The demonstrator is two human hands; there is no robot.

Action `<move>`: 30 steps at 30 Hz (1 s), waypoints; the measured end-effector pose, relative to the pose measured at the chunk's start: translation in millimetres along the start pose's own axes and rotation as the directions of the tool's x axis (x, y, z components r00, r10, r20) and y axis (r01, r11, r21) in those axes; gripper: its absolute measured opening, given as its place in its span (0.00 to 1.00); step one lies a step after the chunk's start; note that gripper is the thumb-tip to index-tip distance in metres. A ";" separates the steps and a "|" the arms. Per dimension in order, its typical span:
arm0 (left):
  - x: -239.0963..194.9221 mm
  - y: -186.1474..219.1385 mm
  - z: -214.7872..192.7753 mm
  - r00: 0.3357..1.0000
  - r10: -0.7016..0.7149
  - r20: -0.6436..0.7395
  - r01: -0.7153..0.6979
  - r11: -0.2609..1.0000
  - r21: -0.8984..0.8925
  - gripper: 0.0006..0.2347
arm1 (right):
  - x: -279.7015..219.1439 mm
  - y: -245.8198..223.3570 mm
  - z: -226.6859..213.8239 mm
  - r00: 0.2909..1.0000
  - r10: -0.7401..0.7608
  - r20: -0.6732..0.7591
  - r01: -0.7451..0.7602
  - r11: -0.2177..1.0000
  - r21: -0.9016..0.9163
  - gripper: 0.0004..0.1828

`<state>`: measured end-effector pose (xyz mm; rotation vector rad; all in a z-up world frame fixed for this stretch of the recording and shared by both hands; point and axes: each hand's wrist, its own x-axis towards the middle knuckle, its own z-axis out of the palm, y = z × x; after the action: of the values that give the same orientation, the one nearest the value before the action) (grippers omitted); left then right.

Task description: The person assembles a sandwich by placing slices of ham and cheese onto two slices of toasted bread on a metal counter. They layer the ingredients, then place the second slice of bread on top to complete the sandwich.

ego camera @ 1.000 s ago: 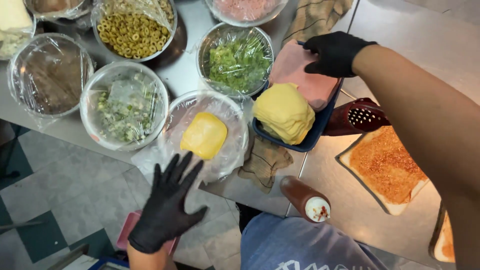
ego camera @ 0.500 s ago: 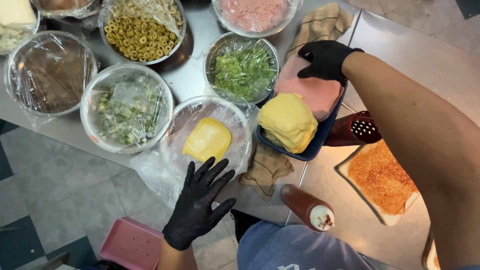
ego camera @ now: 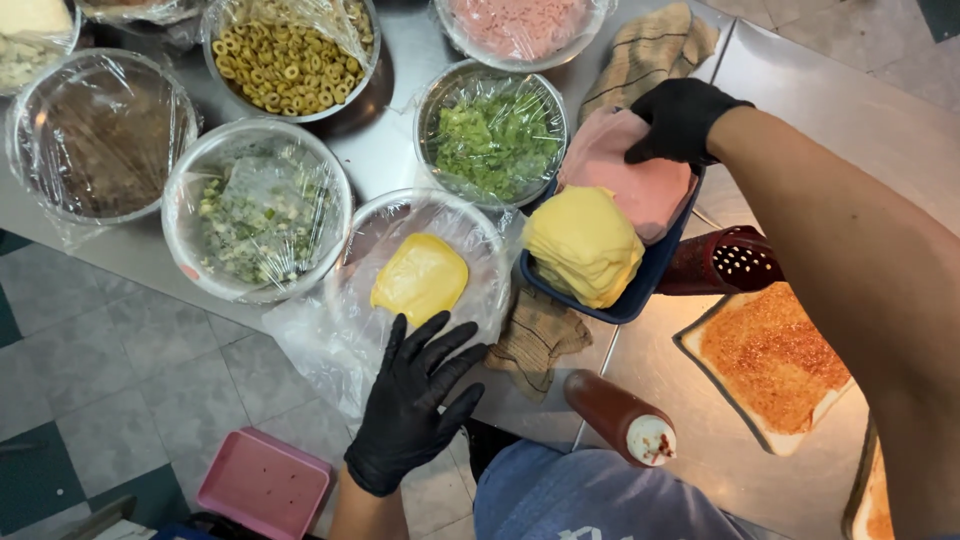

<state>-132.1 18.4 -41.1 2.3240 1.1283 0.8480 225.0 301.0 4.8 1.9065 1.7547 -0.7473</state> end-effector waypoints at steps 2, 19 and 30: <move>3.9 5.1 0.4 1.000 0.017 -0.019 -0.018 0.999 -0.039 0.16 | 3.2 20.5 2.7 0.992 -0.120 -0.041 0.118 0.992 -0.042 0.46; 32.8 127.2 40.2 0.951 -0.292 -0.102 0.011 0.362 -0.932 0.19 | -261.6 174.8 37.8 0.549 -0.251 -0.797 0.801 0.430 0.417 0.40; 81.0 304.5 237.7 0.776 -0.108 0.621 0.386 -0.697 -0.604 0.40 | -404.8 267.7 282.7 0.514 -0.186 -0.837 0.627 0.747 0.220 0.19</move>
<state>236.3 -118.3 -4.1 0.0619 0.2987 0.6761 445.5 -214.1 44.8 2.3901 2.9181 -0.5967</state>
